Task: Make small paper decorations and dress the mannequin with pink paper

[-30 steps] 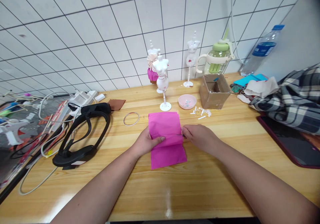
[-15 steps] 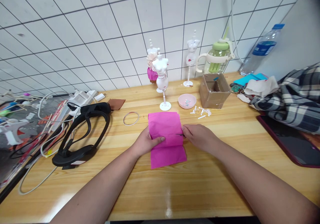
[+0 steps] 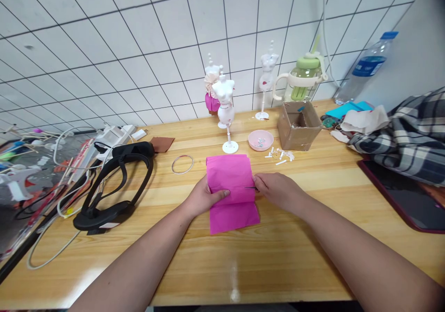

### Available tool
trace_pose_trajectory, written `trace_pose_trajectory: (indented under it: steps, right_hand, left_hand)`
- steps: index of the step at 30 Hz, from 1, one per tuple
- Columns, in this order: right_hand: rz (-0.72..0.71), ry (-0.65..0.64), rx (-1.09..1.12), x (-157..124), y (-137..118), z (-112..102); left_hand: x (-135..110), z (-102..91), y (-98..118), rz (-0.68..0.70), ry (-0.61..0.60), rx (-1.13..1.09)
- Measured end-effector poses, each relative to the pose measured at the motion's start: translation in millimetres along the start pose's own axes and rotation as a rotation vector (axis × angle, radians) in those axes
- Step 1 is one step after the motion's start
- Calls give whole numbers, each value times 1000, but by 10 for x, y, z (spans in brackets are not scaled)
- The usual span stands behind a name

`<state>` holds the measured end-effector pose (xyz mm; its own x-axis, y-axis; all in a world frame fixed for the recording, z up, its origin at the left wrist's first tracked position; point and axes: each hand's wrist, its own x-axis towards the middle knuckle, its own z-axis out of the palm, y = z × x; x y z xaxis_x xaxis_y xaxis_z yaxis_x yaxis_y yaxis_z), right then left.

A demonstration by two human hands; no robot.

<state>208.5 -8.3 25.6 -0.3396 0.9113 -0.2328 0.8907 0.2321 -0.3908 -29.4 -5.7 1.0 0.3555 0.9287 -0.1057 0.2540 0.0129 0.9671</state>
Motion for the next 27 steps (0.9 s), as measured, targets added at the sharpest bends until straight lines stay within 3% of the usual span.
trace_pose_trajectory:
  steps: [27]
  right_hand:
    - [-6, 5, 51, -2, 42, -7]
  left_hand:
    - [-1, -1, 3, 32, -5, 52]
